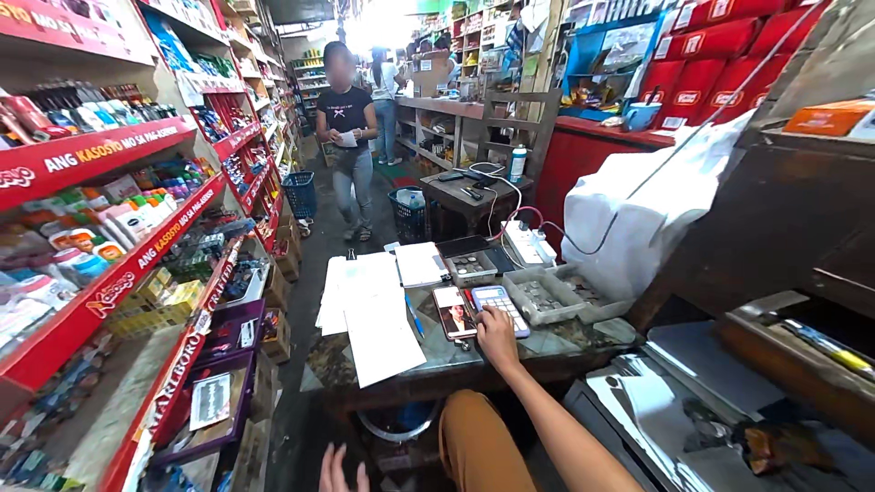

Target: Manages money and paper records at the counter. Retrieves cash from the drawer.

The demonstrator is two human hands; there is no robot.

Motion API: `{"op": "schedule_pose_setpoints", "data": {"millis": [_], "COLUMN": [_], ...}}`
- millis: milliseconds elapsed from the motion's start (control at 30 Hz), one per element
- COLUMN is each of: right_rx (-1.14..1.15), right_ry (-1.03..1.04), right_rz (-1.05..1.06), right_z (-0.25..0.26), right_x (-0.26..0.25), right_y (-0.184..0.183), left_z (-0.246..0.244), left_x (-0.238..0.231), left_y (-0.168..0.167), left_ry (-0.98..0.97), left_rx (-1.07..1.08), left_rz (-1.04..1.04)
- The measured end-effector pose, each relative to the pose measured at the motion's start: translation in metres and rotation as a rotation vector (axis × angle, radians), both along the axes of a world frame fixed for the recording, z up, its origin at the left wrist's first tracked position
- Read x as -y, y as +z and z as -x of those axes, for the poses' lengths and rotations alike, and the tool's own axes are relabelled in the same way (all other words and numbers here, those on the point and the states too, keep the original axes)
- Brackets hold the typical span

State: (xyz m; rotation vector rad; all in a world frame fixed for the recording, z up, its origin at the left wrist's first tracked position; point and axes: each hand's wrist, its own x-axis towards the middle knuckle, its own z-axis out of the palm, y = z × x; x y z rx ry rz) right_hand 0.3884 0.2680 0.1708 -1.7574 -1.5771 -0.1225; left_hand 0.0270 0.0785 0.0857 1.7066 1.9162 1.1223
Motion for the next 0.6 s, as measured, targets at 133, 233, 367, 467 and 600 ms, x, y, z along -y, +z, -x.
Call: {"op": "schedule_pose_setpoints", "data": {"millis": [133, 233, 367, 467, 600], "right_rx": [0.005, 0.014, 0.034, 0.032, 0.056], "right_ry": [-0.003, -0.012, -0.019, -0.028, -0.04], "right_rz": [0.001, 0.018, 0.078, 0.081, 0.08], "right_z": [0.001, 0.001, 0.001, 0.001, 0.0], "right_x": [0.002, 0.002, 0.002, 0.001, 0.001], "right_y": [0.001, 0.001, 0.003, 0.006, 0.004], "left_z": [-0.027, -0.03, -0.019, -0.015, -0.017], "left_x": [-0.075, -0.122, -0.157, -0.164, -0.162], "left_y": [0.054, 0.07, 0.075, 0.076, 0.078], "left_ry": [-0.06, -0.208, -0.298, -0.296, -0.298], "left_rx": [-0.082, -0.223, -0.362, -0.434, -0.406], "left_rz": [-0.321, -0.253, -0.022, 0.006, 0.045]}}
